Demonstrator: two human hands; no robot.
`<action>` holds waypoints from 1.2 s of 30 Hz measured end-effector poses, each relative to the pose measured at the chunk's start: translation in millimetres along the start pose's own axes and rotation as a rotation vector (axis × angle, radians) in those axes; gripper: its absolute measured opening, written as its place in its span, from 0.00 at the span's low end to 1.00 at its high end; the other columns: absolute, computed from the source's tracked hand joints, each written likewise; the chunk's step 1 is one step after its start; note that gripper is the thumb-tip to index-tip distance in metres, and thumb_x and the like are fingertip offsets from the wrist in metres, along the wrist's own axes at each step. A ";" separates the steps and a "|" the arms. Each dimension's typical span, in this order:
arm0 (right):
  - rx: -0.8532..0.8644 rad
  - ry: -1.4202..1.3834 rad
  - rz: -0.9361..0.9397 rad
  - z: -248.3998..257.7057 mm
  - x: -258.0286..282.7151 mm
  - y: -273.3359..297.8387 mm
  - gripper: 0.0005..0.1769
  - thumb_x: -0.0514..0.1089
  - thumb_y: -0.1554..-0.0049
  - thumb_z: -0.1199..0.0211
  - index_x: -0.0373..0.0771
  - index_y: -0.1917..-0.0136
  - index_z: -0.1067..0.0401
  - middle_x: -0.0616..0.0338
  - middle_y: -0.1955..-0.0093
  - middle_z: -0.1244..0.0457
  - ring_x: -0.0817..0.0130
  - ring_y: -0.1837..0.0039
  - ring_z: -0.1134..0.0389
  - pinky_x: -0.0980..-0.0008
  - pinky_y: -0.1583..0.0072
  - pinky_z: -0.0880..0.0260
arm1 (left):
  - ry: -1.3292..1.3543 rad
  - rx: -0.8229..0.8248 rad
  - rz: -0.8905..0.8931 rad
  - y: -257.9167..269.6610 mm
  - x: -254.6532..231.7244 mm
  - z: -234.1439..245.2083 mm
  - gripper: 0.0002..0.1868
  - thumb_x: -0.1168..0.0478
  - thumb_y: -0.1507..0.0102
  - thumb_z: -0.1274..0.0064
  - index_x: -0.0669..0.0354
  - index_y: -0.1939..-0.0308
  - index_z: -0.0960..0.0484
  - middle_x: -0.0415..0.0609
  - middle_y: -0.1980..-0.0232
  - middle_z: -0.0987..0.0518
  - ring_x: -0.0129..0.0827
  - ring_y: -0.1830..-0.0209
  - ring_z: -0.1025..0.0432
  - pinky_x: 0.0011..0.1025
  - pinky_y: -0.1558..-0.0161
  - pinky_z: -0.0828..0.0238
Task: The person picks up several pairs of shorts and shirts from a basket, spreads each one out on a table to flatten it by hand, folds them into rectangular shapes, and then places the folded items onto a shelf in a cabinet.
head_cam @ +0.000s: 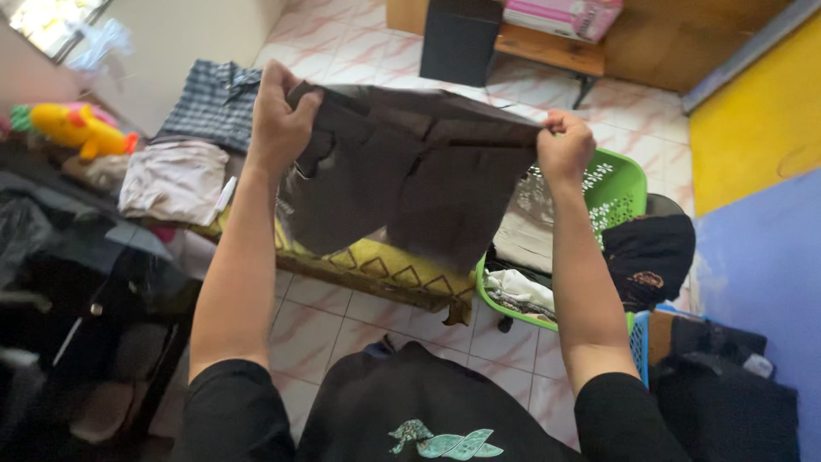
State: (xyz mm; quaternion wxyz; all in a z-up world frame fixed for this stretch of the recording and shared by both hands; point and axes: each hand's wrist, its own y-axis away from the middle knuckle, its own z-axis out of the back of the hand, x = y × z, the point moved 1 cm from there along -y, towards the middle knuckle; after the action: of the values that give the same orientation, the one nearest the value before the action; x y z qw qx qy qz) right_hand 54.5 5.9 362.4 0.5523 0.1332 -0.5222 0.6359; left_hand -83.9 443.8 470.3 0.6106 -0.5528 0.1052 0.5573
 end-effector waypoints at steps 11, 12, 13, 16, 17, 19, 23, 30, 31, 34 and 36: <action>0.071 0.133 -0.112 -26.1 15.6 6.9 0.10 0.36 0.36 0.40 0.40 0.44 0.38 0.49 0.57 0.35 0.42 0.49 0.34 0.46 0.44 0.37 | -0.641 0.238 -0.505 83.3 -42.4 52.9 0.13 0.68 0.37 0.44 0.46 0.52 0.24 0.50 0.57 0.28 0.47 0.58 0.26 0.42 0.58 0.28; 0.063 0.045 0.037 -27.5 8.9 9.4 0.13 0.32 0.39 0.41 0.40 0.44 0.39 0.50 0.56 0.35 0.47 0.50 0.32 0.48 0.46 0.32 | -0.638 0.245 -0.509 87.2 -41.7 58.4 0.13 0.68 0.37 0.44 0.46 0.52 0.24 0.50 0.57 0.28 0.47 0.58 0.26 0.42 0.58 0.28; 0.050 -0.041 0.189 -26.7 7.7 11.0 0.16 0.28 0.41 0.42 0.40 0.44 0.40 0.50 0.55 0.36 0.51 0.52 0.30 0.50 0.47 0.28 | -0.677 0.285 -0.502 88.6 -39.1 63.0 0.13 0.67 0.36 0.45 0.46 0.50 0.22 0.50 0.57 0.28 0.46 0.59 0.26 0.42 0.59 0.28; 0.119 -0.408 -0.287 -18.7 24.3 23.3 0.16 0.30 0.40 0.48 0.45 0.42 0.42 0.64 0.59 0.35 0.69 0.61 0.31 0.63 0.64 0.26 | -0.743 0.334 -0.538 100.4 -28.2 73.6 0.15 0.68 0.36 0.45 0.44 0.49 0.19 0.50 0.58 0.28 0.44 0.63 0.26 0.41 0.63 0.28; 0.101 -0.403 -0.289 -12.5 36.0 24.5 0.16 0.30 0.40 0.48 0.45 0.42 0.42 0.64 0.59 0.35 0.69 0.61 0.31 0.63 0.64 0.26 | -0.777 0.334 -0.575 103.0 -24.8 76.6 0.18 0.69 0.37 0.45 0.40 0.48 0.17 0.51 0.58 0.28 0.43 0.64 0.26 0.39 0.66 0.28; 0.086 -0.417 -0.464 -4.9 56.9 27.6 0.14 0.31 0.40 0.52 0.46 0.44 0.37 0.61 0.65 0.35 0.70 0.71 0.34 0.69 0.71 0.32 | -0.709 0.350 -0.632 110.0 -17.9 82.2 0.20 0.69 0.40 0.46 0.40 0.48 0.17 0.52 0.57 0.28 0.43 0.64 0.26 0.40 0.63 0.27; 0.055 -0.691 -0.502 -0.7 83.7 39.0 0.14 0.34 0.36 0.53 0.43 0.43 0.30 0.60 0.63 0.34 0.73 0.70 0.34 0.71 0.69 0.32 | -0.729 0.319 -0.566 107.3 4.3 97.0 0.16 0.67 0.40 0.46 0.49 0.49 0.19 0.53 0.54 0.29 0.43 0.59 0.24 0.40 0.59 0.26; -0.066 -0.828 -0.370 16.0 126.8 77.6 0.09 0.35 0.33 0.50 0.38 0.44 0.29 0.55 0.56 0.30 0.67 0.60 0.25 0.67 0.59 0.21 | -0.624 0.349 -0.451 88.6 12.1 143.3 0.13 0.67 0.49 0.40 0.59 0.60 0.19 0.56 0.59 0.27 0.50 0.62 0.25 0.44 0.61 0.27; -0.077 -0.792 -0.336 21.3 133.3 85.7 0.08 0.35 0.32 0.49 0.36 0.44 0.29 0.55 0.54 0.30 0.67 0.57 0.25 0.67 0.57 0.21 | -0.499 0.308 -0.472 87.9 11.7 154.0 0.12 0.68 0.47 0.40 0.61 0.61 0.22 0.55 0.58 0.25 0.51 0.59 0.25 0.44 0.58 0.26; -0.050 -0.810 -0.307 33.0 154.0 103.4 0.07 0.34 0.33 0.47 0.35 0.45 0.29 0.53 0.53 0.30 0.66 0.56 0.25 0.68 0.53 0.21 | -0.300 0.264 -0.503 77.9 19.9 173.4 0.11 0.71 0.43 0.41 0.62 0.61 0.26 0.54 0.54 0.21 0.50 0.53 0.23 0.42 0.51 0.25; 0.015 -0.794 -0.208 47.2 164.8 114.8 0.08 0.31 0.35 0.44 0.36 0.43 0.29 0.53 0.49 0.29 0.67 0.51 0.25 0.68 0.48 0.22 | -0.221 0.259 -0.508 75.8 31.5 179.4 0.11 0.72 0.41 0.41 0.61 0.60 0.27 0.54 0.51 0.19 0.48 0.50 0.23 0.39 0.49 0.24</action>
State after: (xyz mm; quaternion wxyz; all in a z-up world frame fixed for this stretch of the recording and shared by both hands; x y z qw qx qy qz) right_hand -119.7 78.3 445.8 0.3682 0.4245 -0.6740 0.4795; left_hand -220.6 586.1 470.4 0.8035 -0.4150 -0.0335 0.4254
